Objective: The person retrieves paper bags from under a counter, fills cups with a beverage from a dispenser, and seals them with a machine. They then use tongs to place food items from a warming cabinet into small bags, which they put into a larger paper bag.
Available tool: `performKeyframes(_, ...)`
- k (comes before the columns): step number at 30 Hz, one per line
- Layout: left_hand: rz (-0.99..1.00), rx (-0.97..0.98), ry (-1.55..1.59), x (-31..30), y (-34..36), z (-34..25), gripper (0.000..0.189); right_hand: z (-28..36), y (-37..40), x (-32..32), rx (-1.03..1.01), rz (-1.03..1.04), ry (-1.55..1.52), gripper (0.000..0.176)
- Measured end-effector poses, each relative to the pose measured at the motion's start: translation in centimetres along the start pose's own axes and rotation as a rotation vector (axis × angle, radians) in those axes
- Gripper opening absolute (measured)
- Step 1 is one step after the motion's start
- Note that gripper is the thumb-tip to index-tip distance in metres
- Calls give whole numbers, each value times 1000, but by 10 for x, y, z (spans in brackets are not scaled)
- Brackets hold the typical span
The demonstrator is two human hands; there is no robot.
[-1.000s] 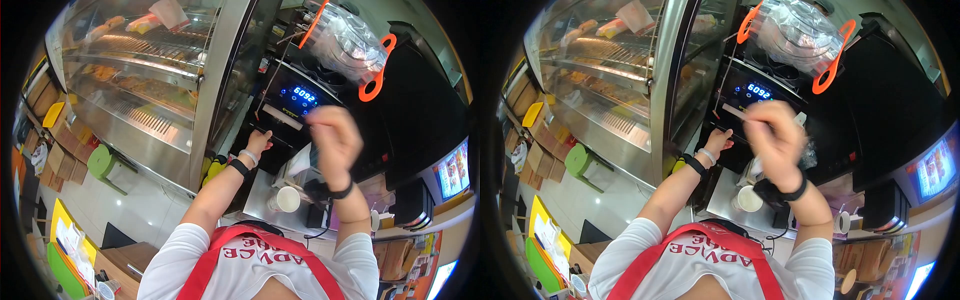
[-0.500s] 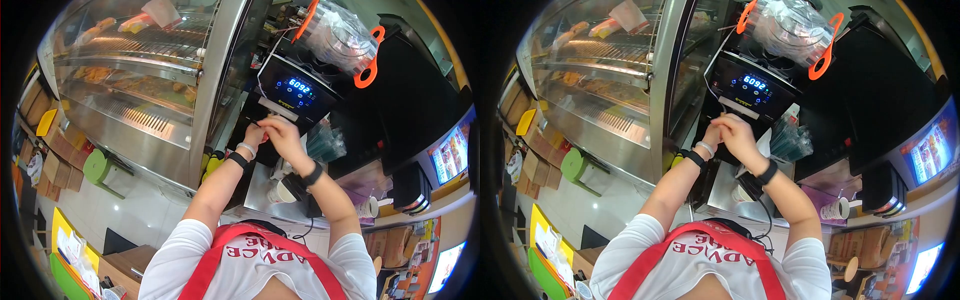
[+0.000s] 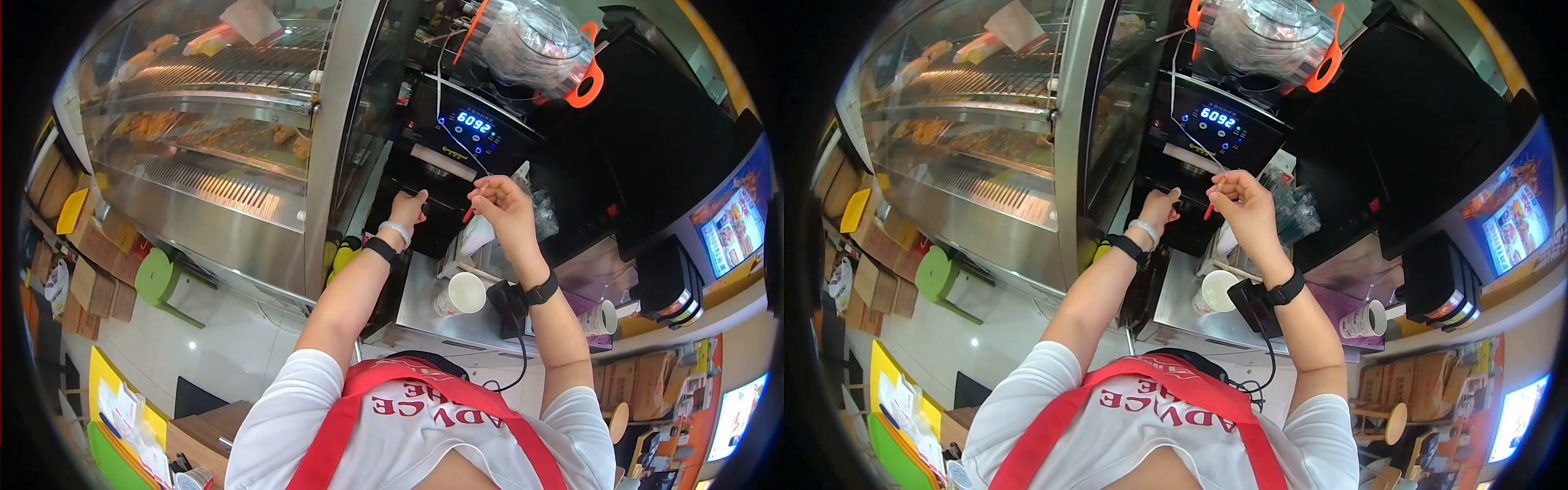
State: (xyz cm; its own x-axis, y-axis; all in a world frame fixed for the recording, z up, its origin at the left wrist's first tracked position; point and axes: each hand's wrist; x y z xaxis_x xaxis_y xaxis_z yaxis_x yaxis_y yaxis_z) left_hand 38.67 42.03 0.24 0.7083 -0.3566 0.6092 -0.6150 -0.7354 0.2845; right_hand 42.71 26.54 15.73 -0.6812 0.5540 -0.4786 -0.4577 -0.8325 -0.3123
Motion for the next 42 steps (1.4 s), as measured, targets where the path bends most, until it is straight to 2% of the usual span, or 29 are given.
performKeyframes(8,75,6,53,-31,101,-8,18,-12,-14,-3,3,-2,11,8)
performKeyframes(10,80,-102,40,-46,122,-7,18,-23,-22,-3,1,10,29,8)
performKeyframes(13,92,-159,91,-60,153,-10,19,-41,-33,4,30,74,91,8)
performKeyframes(15,134,-209,94,-68,158,-6,20,-51,-40,11,25,129,142,10)
performKeyframes(17,70,-193,221,-65,160,-4,19,-59,-49,19,21,151,125,11)
performKeyframes(18,103,-223,193,-71,153,-1,27,-59,-52,23,-11,143,173,10)
performKeyframes(19,102,-222,193,-73,150,-1,27,-58,-54,28,-43,133,221,9)
performKeyframes(21,138,-376,351,-71,144,-11,32,-60,-57,34,-60,125,265,8)
performKeyframes(23,155,-351,372,-74,133,-18,36,-64,-57,41,-154,145,376,10)
performKeyframes(25,105,-315,605,-67,124,-30,36,-63,-56,41,-154,150,414,12)
performKeyframes(27,139,-304,627,-69,112,-29,35,-51,-55,37,-158,156,454,14)
performKeyframes(29,211,-336,657,-70,100,-27,37,-38,-55,31,36,295,62,23)
performKeyframes(30,215,-339,655,-70,96,-27,37,-39,-55,31,37,290,64,23)
performKeyframes(32,225,-399,672,-70,90,-25,39,-42,-53,33,-14,383,172,34)
performKeyframes(33,227,-406,668,-71,87,-24,39,-40,-51,33,-69,409,462,49)
performKeyframes(35,238,-395,653,-72,83,-23,40,-62,-50,39,-285,354,701,65)
performKeyframes(36,240,-398,650,-72,81,-21,40,-69,-47,43,-262,357,808,77)
performKeyframes(39,231,-327,637,-75,80,-19,39,-70,-39,45,-275,424,874,87)
performKeyframes(42,179,-265,585,-75,79,-18,39,-55,-38,38,-270,226,794,80)
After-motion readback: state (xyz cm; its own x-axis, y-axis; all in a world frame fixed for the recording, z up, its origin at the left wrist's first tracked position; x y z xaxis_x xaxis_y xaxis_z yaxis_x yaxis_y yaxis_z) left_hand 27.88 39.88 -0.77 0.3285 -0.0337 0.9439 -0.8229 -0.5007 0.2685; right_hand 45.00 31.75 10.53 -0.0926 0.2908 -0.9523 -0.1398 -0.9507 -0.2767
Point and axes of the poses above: each hand's wrist, its own y-axis away from the middle knuckle, its own x-axis out of the palm, z = x × y, and after that the axes turned 15 degrees about y, right-handed
